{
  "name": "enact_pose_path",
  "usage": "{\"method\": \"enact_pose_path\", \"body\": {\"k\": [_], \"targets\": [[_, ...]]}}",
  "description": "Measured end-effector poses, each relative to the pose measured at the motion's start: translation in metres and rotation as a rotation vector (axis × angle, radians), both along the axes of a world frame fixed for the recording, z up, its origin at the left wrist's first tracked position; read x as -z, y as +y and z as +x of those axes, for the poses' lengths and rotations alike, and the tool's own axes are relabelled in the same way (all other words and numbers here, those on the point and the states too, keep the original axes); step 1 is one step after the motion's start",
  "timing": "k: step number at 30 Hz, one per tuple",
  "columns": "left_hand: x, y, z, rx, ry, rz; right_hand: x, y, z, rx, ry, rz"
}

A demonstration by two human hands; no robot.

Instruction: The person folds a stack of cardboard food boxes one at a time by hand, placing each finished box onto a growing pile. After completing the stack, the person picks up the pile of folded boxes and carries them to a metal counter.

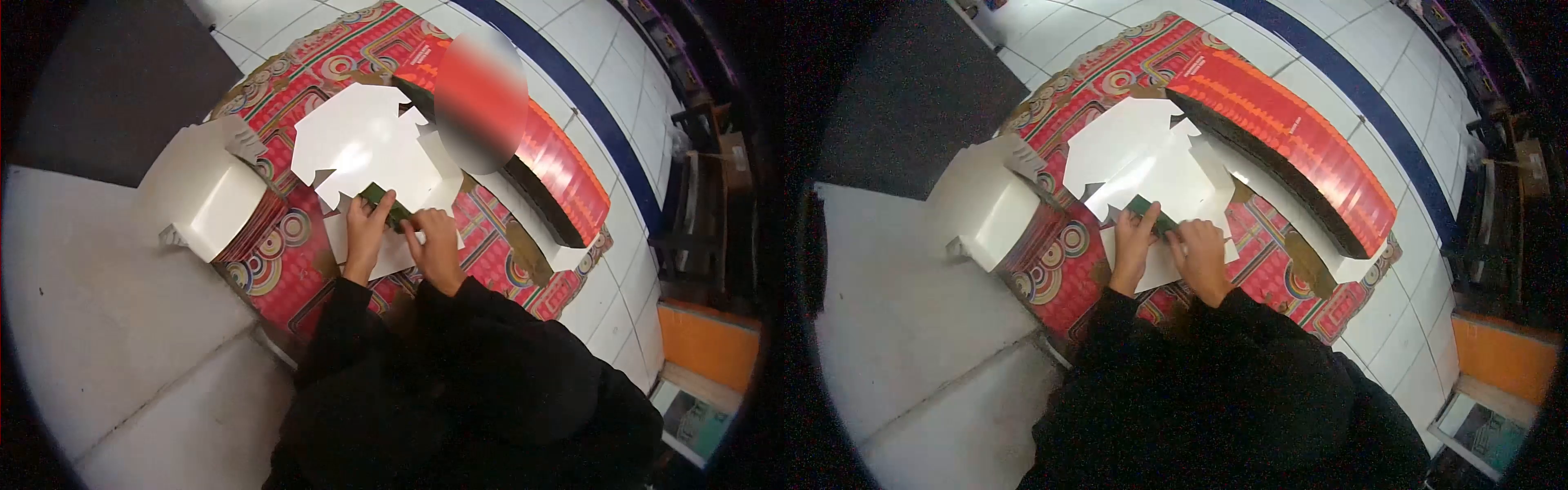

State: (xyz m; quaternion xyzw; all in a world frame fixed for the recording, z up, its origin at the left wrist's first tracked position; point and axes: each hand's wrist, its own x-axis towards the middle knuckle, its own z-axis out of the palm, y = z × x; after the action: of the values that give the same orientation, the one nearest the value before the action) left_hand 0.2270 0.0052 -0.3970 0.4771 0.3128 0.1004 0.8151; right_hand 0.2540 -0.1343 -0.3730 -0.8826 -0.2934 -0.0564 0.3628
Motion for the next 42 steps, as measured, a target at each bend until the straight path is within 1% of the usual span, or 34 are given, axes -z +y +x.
{"method": "enact_pose_path", "body": {"k": [2, 4, 6, 7, 8, 10, 11, 12, 13, 14, 15, 16, 17, 18, 20, 21, 22, 23, 25, 26, 27, 28, 30, 31, 34, 36, 37, 38, 39, 40, 41, 42], "targets": [[0.000, -0.005, -0.005, 0.051, -0.016, 0.059, 0.000, 0.001, -0.004, -0.066, -0.015, -0.023], [0.005, -0.005, -0.010, 0.082, -0.016, 0.093, -0.002, 0.000, -0.006, -0.067, 0.023, -0.009], [0.017, 0.004, -0.017, 0.128, 0.014, -0.323, 0.001, 0.000, -0.007, -0.058, 0.272, 0.140], [0.031, 0.010, -0.022, 0.163, 0.022, -0.323, 0.007, -0.001, -0.007, -0.055, 0.409, 0.134], [0.045, 0.017, -0.025, 0.168, 0.025, -0.322, 0.012, -0.003, -0.007, -0.050, 0.411, 0.136], [0.050, 0.026, -0.028, -0.100, 0.129, -0.469, 0.015, -0.004, -0.009, -0.036, 0.668, 0.107], [0.053, 0.028, -0.027, -0.165, 0.146, -0.361, 0.020, -0.004, -0.009, -0.037, 0.672, 0.111], [0.052, 0.031, -0.025, -0.168, 0.152, -0.356, 0.027, -0.005, -0.010, -0.074, 0.656, 0.053], [0.053, 0.036, -0.023, -0.111, 0.174, -0.177, 0.034, -0.005, -0.013, -0.113, 0.644, -0.006], [0.054, 0.042, -0.023, -0.055, 0.200, 0.002, 0.042, -0.006, -0.015, -0.122, 0.659, -0.002], [0.067, 0.045, -0.022, -0.039, 0.228, 0.219, 0.047, -0.004, -0.015, -0.091, 0.658, -0.061], [0.068, 0.047, -0.018, -0.036, 0.274, 0.439, 0.054, -0.001, -0.014, -0.063, 0.657, -0.120], [0.069, 0.046, -0.021, 0.009, 0.332, 0.506, 0.064, 0.000, -0.012, -0.080, 0.700, -0.079], [0.052, 0.045, -0.022, 0.060, 0.390, 0.570, 0.069, 0.003, -0.011, -0.088, 0.722, -0.075], [0.042, 0.039, -0.025, 0.134, 0.533, 0.540, 0.073, 0.008, -0.011, -0.035, 0.713, -0.091], [0.041, 0.032, -0.026, 0.054, 0.454, 0.433, 0.070, 0.010, -0.013, -0.037, 0.691, -0.017], [0.039, 0.024, -0.024, -0.027, 0.370, 0.325, 0.071, 0.012, -0.014, -0.038, 0.700, -0.019], [0.037, 0.014, -0.022, -0.134, 0.354, 0.285, 0.071, 0.014, -0.013, -0.056, 0.669, -0.026], [0.043, 0.005, -0.022, -0.154, 0.318, 0.277, 0.072, 0.014, -0.013, -0.078, 0.635, -0.033], [0.045, 0.002, -0.022, -0.172, 0.278, 0.272, 0.075, 0.013, -0.013, -0.077, 0.635, 0.018], [0.032, -0.002, -0.021, -0.159, 0.267, 0.249, 0.077, 0.014, -0.012, -0.075, 0.632, 0.071], [0.036, -0.005, -0.023, -0.159, 0.259, 0.253, 0.079, 0.014, -0.011, -0.076, 0.625, 0.074], [0.044, -0.011, -0.025, -0.158, 0.259, 0.427, 0.081, 0.014, -0.010, -0.070, 0.626, 0.083], [0.044, -0.014, -0.027, -0.177, 0.236, 0.454, 0.080, 0.013, -0.011, -0.064, 0.624, 0.084], [0.040, -0.018, -0.030, -0.172, 0.176, 0.503, 0.073, 0.015, -0.011, -0.057, 0.569, 0.089], [0.034, -0.019, -0.030, -0.159, 0.175, 0.486, 0.063, 0.015, -0.011, -0.093, 0.510, 0.095], [0.031, -0.019, -0.031, -0.155, 0.185, 0.473, 0.060, 0.017, -0.009, -0.086, 0.546, 0.091], [0.037, -0.019, -0.034, -0.150, 0.179, 0.472, 0.059, 0.018, -0.010, -0.079, 0.541, 0.091], [0.050, -0.020, -0.036, -0.148, 0.114, 0.537, 0.057, 0.020, -0.010, -0.065, 0.544, 0.112], [0.052, -0.020, -0.035, -0.142, 0.044, 0.600, 0.056, 0.021, -0.010, -0.046, 0.543, 0.134], [0.052, -0.021, -0.037, -0.151, 0.099, 0.563, 0.072, 0.018, -0.010, -0.091, 0.465, 0.164], [0.055, -0.020, -0.039, -0.188, 0.095, 0.618, 0.071, 0.023, -0.012, -0.051, 0.521, 0.128]]}}
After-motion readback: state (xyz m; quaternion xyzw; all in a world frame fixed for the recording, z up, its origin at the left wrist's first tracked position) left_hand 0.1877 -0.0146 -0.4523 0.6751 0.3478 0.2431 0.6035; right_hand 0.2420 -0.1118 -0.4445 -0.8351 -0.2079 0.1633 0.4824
